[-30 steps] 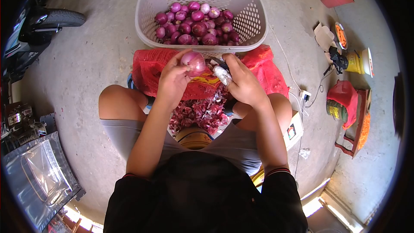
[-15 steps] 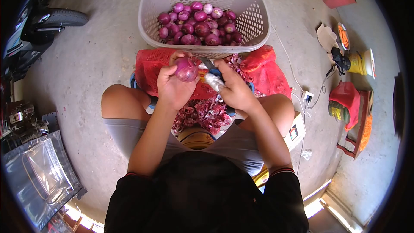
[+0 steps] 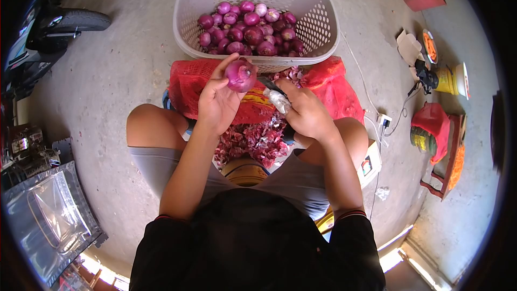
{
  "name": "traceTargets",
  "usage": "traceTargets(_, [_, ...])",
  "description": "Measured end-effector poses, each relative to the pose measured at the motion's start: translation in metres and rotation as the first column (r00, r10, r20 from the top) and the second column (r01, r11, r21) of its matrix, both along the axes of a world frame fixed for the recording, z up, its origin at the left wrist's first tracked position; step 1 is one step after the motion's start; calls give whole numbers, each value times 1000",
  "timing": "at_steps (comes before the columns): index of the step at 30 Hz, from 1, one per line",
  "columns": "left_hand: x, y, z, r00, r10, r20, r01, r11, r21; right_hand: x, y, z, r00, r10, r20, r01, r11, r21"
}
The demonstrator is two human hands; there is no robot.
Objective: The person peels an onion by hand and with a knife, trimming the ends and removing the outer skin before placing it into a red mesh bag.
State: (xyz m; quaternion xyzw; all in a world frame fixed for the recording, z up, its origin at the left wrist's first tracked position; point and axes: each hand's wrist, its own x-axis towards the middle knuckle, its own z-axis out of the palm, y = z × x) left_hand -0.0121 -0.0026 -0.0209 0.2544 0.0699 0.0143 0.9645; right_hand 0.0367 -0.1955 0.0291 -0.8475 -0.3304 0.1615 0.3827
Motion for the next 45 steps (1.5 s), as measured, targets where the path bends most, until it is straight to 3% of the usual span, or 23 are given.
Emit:
traceTargets(5, [1, -1, -1, 1000, -5, -3, 5, 999, 38, -1, 3, 5, 999, -7, 36, 9, 998, -54])
traceTargets(8, [1, -3, 0, 1000, -12, -5, 13, 996, 86, -2, 3, -4, 998, -6, 55, 4, 1000, 21])
traceTargets(11, [1, -2, -2, 1000, -17, -9, 18, 995, 100, -3, 4, 1, 999, -44, -19, 43, 998, -34])
traceTargets(16, [-1, -3, -1, 1000, -14, -9, 15, 977, 211, -5, 6, -3, 999, -46, 26, 46, 999, -3])
traceTargets(20, [-1, -3, -3, 1000, -11, 4, 10, 988, 154, -8, 11, -8, 998, -67, -4, 67, 997, 43])
traceTargets(25, [-1, -6, -4, 1000, 13, -8, -13, 999, -31, -13, 18, -17, 988, -117, -103, 127, 987, 95])
traceTargets(29, [-1, -11, -8, 997, 72, -42, -68, 995, 72, -16, 23, -20, 964, -157, -213, 154, 988, -30])
traceTargets(38, [-1, -13, -21, 985, 128, -113, -138, 987, -87, -25, 36, -46, 942, -212, -262, 262, 950, 171])
traceTargets(45, [3, -7, -27, 983, 153, -105, -158, 987, -41, -32, 46, -55, 813, -222, -538, 337, 933, 124])
